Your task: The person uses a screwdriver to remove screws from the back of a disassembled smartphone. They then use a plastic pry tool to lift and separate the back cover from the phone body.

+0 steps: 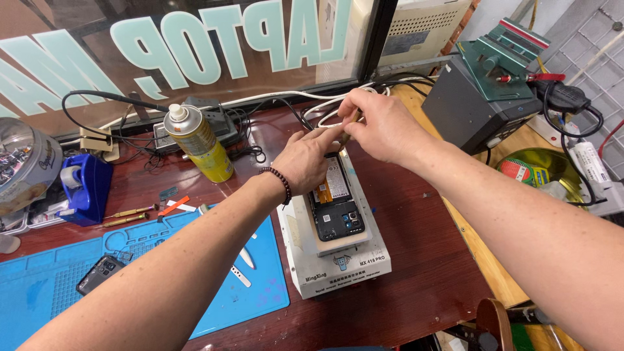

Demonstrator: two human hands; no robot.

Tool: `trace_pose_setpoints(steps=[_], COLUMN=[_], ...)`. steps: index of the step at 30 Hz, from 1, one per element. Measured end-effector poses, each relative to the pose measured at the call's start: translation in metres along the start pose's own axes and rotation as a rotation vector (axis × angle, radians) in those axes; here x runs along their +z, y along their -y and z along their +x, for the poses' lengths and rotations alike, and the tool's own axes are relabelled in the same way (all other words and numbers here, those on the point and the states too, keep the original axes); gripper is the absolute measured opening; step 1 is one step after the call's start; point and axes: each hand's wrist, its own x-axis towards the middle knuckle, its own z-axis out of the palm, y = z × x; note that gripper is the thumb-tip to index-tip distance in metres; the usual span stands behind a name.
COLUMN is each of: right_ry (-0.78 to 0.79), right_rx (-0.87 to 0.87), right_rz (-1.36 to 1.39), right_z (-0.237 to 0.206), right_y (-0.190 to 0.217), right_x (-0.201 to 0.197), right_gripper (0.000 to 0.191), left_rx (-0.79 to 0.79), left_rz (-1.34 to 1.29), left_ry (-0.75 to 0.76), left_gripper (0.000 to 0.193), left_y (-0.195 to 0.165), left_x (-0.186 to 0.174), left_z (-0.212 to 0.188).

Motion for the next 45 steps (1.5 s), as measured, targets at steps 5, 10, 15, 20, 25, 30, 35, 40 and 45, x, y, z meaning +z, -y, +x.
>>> trace_pose_setpoints(steps=[5,10,15,20,25,30,35,40,45], right_ry=[-0.099,-0.118,-0.003,-0.008,0.048,0.042,0.069,0.227,0.152], right_rx=[0.106,0.066,0.005,0.041,0.034,0.09,0.07,0.211,0.174], right_rz=[-0.02,0.009,0.033,-0.067,-0.169,-0.132,-0.107,-0.007,-0.056], right_z=[-0.011,-0.007,-0.001,-0.002,0.004,0.006,0.01,0.021,0.017], right_y=[0.006,0.004,-0.004,-0.005,-0.001,0.005,0.003,0.003,0.009], right_x=[0.009,0.012,0.004,0.002,0.001,0.003,0.0,-0.008,-0.01], right_gripper=[0.018,0.016,0.015,0.022,0.02,0.024,0.029,0.038,0.034], left_rx=[0.008,-0.009,-0.043,-0.217,-0.336,-0.534,-0.667,-0.601,-0.641], left_rz=[0.012,0.008,-0.058,-0.105,-0.259,-0.342,-0.489,-0.522,-0.355], left_ry=[-0.004,0.008,-0.04,-0.2,-0.348,-0.431,-0.292,-0.125,-0.12], left_gripper=[0.072,0.071,0.077,0.064,0.042,0.037,0.034,0.034,0.033], left_y=[0.0,0.001,-0.002,-0.002,0.016,0.048,0.072,0.065,0.03], left_x=[0.002,0.002,-0.001,-0.005,-0.008,-0.011,-0.003,0.016,0.035], left_z=[-0.001,0.0,-0.001,-0.012,-0.025,-0.047,-0.071,-0.081,-0.078])
